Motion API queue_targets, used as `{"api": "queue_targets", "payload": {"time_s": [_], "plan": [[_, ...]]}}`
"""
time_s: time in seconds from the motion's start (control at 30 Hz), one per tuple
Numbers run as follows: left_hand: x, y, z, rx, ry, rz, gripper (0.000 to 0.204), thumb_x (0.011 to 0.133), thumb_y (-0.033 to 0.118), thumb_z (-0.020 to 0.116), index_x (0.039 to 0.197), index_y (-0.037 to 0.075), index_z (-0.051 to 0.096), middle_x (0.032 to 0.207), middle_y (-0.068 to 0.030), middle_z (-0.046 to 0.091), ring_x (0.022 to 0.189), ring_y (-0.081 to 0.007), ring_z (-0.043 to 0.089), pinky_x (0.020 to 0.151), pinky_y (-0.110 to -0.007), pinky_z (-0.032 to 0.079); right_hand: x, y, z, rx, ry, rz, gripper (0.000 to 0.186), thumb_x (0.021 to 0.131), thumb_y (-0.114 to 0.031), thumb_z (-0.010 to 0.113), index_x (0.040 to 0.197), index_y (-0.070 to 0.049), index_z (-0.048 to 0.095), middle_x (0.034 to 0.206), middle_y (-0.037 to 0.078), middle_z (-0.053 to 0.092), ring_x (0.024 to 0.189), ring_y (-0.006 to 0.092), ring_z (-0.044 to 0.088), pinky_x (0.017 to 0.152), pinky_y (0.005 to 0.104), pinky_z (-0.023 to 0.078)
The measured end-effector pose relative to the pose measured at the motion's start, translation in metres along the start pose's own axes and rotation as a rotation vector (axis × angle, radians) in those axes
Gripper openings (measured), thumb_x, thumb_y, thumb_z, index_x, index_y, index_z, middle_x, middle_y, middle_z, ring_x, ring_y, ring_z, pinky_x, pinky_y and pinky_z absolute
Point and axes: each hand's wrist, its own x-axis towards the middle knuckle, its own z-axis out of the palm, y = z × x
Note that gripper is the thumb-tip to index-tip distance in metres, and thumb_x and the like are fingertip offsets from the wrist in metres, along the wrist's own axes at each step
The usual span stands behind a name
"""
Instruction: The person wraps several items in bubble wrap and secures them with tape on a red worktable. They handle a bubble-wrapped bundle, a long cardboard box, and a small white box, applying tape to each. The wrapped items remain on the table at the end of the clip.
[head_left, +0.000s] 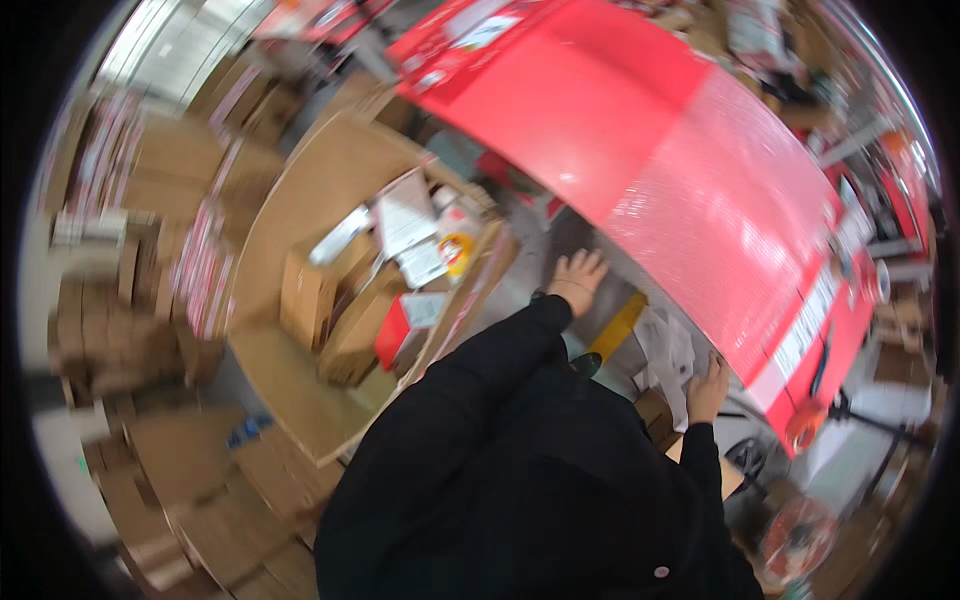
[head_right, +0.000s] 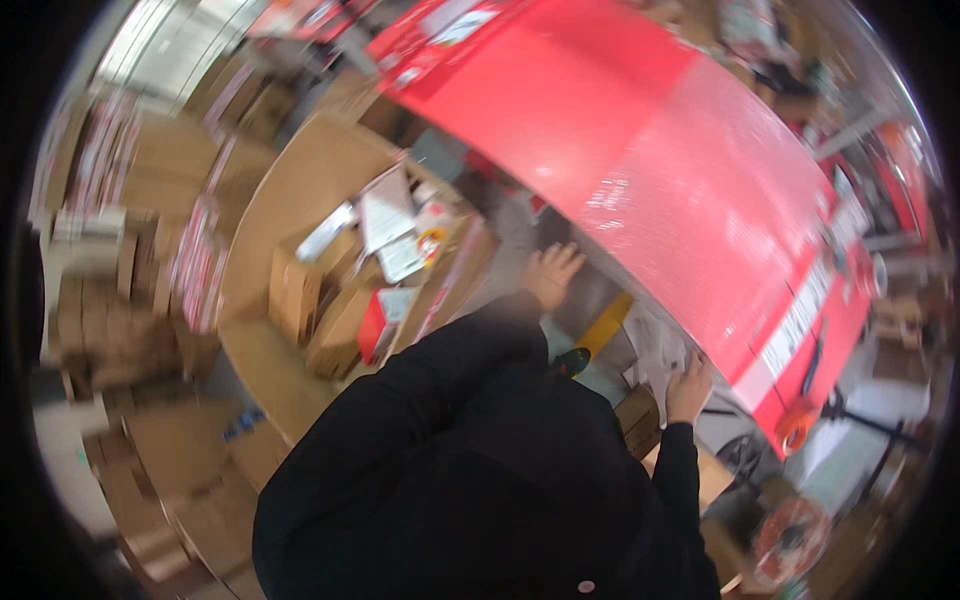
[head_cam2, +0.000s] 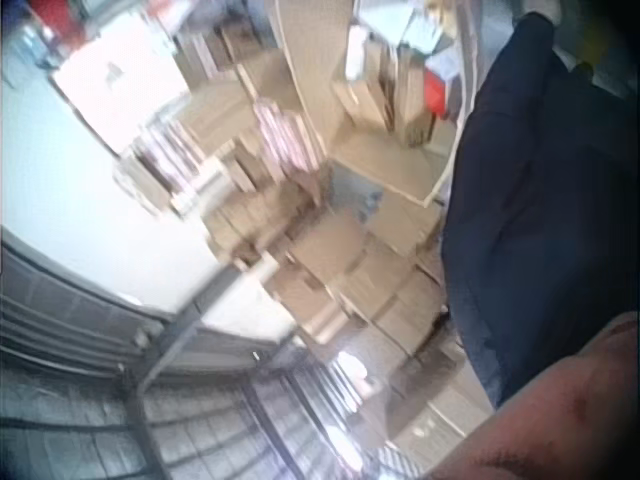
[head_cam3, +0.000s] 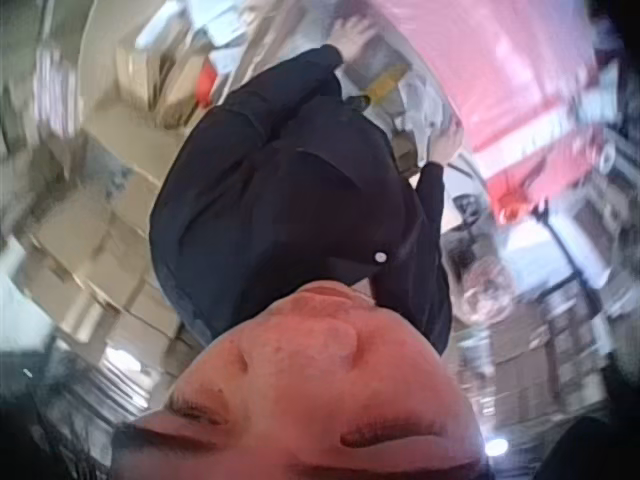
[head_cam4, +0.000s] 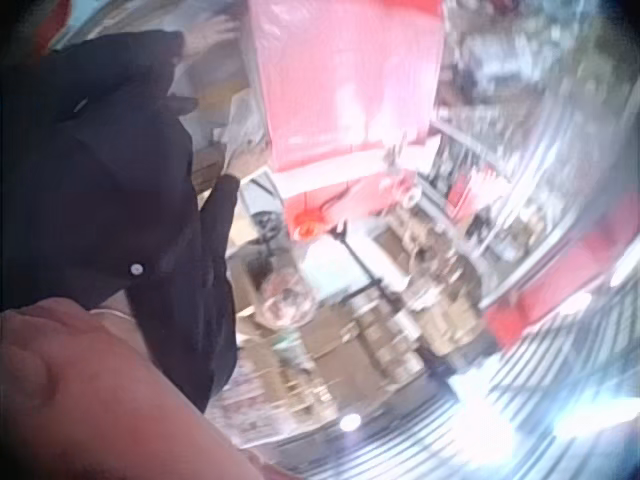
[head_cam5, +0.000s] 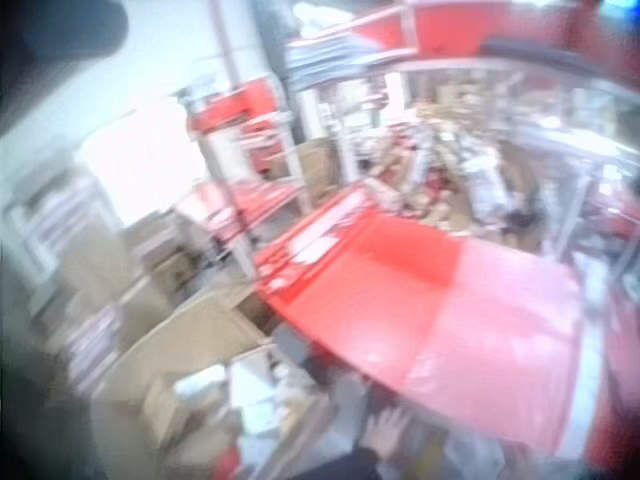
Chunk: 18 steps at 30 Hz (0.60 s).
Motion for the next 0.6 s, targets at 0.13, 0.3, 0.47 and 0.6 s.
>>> {"api": "queue_targets", "payload": {"time_s": [0.13,0.3,0.47,0.6], "plan": [[-0.068,0.006,-0.004,-0.601,-0.587,-0.380,0.055,0.097,0.027,0.066,0.147,0.005,0.060,0.142,-0.0208,0.065,0.130,-0.0385,0.063,0.111,-0.046,0.049,-0.038,0.022,0.031,0.076,-0.348,0.116,0.085,0.088,-0.012,0.072,0.163,0.002,0.035,0.168,0.032,0.031,0.154,0.0494,0.033,0.126,0.0493,0.031],[-0.151,-0.004,-0.186,-1.516,-0.567,-0.219,0.042,0.105,0.023,0.063,0.140,0.000,0.063,0.135,-0.0149,0.071,0.118,-0.0226,0.070,0.104,-0.037,0.054,-0.040,0.075,0.064,0.200,-1.167,0.307,0.036,0.106,-0.014,0.050,0.135,0.003,0.063,0.096,0.013,0.075,0.084,0.0250,0.073,0.079,0.0373,0.057],[-0.266,-0.172,-0.226,-0.839,0.276,-0.793,0.082,0.089,0.027,0.082,0.157,0.005,0.043,0.154,-0.0197,0.054,0.138,-0.0330,0.057,0.113,-0.045,0.049,-0.021,-0.036,0.060,0.177,-0.966,-0.064,0.037,0.107,-0.031,0.057,0.120,-0.001,0.073,0.088,0.008,0.075,0.079,0.0189,0.068,0.074,0.0388,0.054],[-0.335,-0.249,-0.154,-0.169,-0.237,-0.594,0.130,0.068,0.035,0.095,0.171,0.014,0.019,0.159,-0.0250,0.043,0.147,-0.0451,0.043,0.121,-0.053,0.040,0.044,-0.119,0.070,0.264,-0.911,0.065,0.049,0.108,-0.040,0.059,0.129,0.003,0.070,0.105,0.017,0.079,0.102,0.0275,0.076,0.090,0.0400,0.056]]}}
